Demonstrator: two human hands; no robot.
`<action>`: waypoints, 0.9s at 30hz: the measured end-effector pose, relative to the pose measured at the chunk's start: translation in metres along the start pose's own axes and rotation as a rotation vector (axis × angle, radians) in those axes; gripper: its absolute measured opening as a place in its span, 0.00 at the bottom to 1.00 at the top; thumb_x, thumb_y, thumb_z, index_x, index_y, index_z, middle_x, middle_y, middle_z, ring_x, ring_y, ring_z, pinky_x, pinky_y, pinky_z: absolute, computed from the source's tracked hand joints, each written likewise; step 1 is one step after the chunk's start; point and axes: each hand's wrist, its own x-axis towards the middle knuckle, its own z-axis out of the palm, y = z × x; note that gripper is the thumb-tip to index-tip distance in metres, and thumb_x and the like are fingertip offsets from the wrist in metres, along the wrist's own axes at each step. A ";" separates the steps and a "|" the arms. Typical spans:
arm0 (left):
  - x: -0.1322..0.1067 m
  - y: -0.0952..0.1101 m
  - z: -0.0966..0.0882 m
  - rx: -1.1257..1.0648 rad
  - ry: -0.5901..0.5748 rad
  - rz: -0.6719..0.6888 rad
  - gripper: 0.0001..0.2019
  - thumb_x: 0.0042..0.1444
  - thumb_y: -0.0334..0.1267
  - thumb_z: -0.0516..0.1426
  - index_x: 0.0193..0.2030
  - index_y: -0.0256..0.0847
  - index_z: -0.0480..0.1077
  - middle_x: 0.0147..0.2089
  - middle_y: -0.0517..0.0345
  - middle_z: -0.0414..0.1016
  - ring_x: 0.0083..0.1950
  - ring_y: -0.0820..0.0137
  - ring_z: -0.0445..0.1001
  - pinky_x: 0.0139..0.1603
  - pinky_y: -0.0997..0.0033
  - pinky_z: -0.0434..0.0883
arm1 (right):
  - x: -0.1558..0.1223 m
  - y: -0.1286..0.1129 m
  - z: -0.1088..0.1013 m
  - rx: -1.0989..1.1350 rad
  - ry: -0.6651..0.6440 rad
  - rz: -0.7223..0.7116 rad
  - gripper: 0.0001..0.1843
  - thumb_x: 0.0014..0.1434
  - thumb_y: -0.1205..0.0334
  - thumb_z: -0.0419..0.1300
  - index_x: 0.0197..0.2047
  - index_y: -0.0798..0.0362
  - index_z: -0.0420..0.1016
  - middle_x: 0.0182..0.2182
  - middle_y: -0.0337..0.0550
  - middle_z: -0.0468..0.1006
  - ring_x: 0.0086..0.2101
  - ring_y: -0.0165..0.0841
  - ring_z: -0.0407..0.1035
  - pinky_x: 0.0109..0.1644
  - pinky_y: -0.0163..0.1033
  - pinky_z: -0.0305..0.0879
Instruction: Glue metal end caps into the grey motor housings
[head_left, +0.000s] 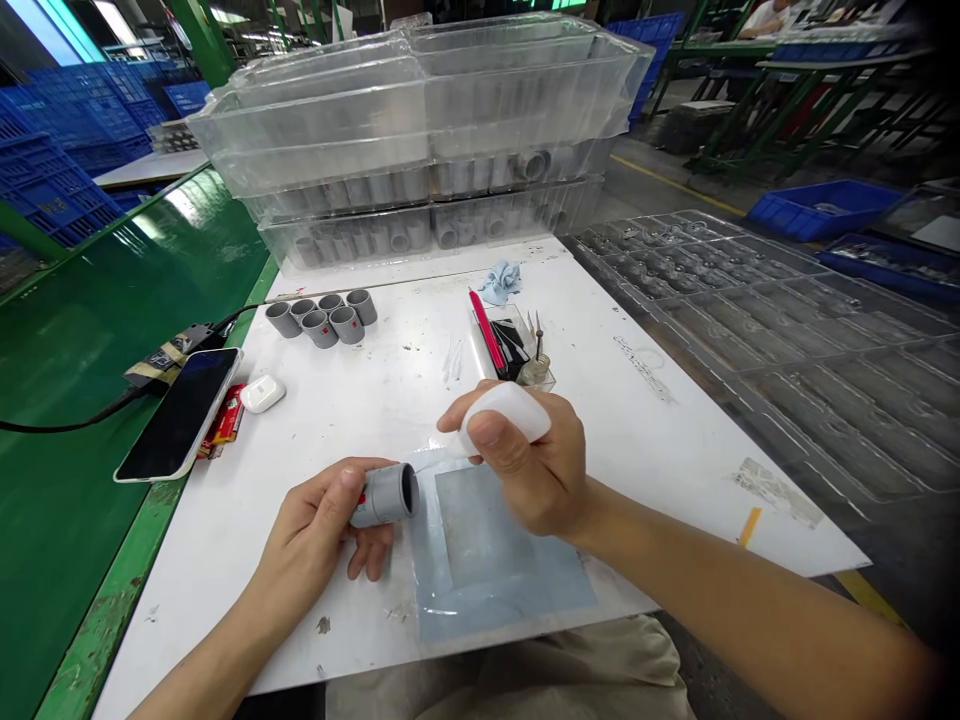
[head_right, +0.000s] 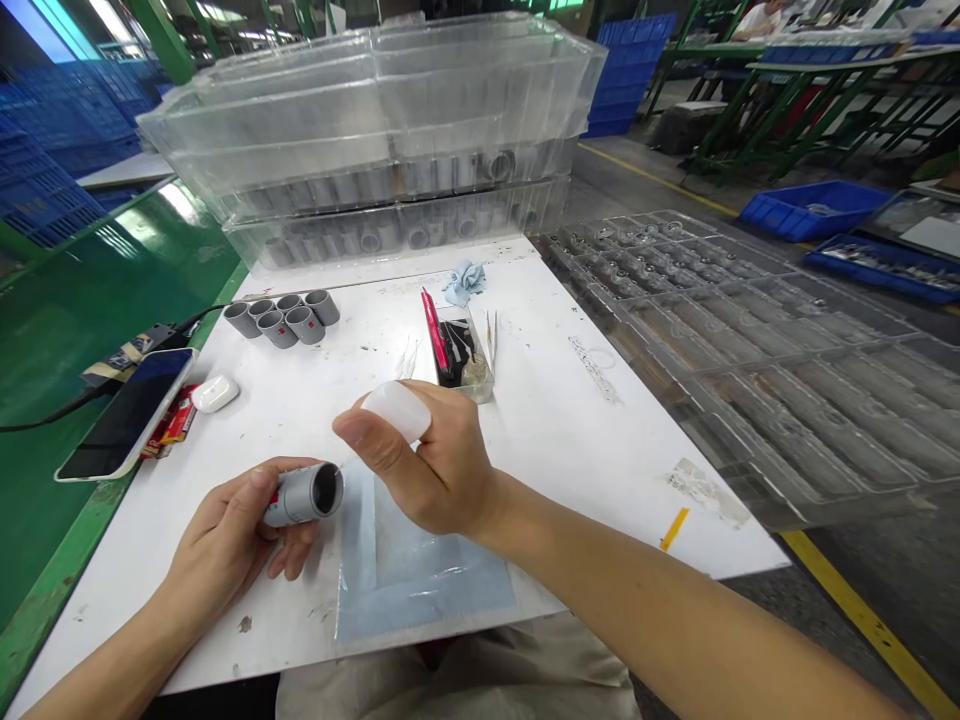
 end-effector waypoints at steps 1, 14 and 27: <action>0.000 0.001 0.001 0.021 0.016 0.013 0.22 0.69 0.55 0.51 0.52 0.37 0.73 0.25 0.58 0.78 0.23 0.68 0.72 0.24 0.71 0.67 | 0.000 0.000 0.000 -0.009 -0.008 -0.008 0.27 0.70 0.47 0.56 0.22 0.52 0.69 0.22 0.41 0.72 0.22 0.28 0.64 0.23 0.36 0.61; 0.001 0.000 0.003 0.059 0.158 0.035 0.22 0.68 0.53 0.55 0.61 0.43 0.68 0.33 0.56 0.82 0.32 0.66 0.74 0.40 0.64 0.71 | 0.004 0.003 0.002 -0.015 0.044 -0.143 0.27 0.69 0.55 0.58 0.19 0.54 0.61 0.19 0.38 0.68 0.20 0.25 0.63 0.22 0.34 0.57; -0.002 0.009 0.017 0.125 0.236 -0.012 0.26 0.54 0.42 0.69 0.59 0.45 0.72 0.24 0.64 0.78 0.30 0.67 0.75 0.37 0.72 0.74 | 0.004 0.003 0.001 -0.047 0.042 -0.145 0.25 0.70 0.57 0.58 0.21 0.55 0.64 0.20 0.40 0.71 0.21 0.25 0.64 0.23 0.34 0.58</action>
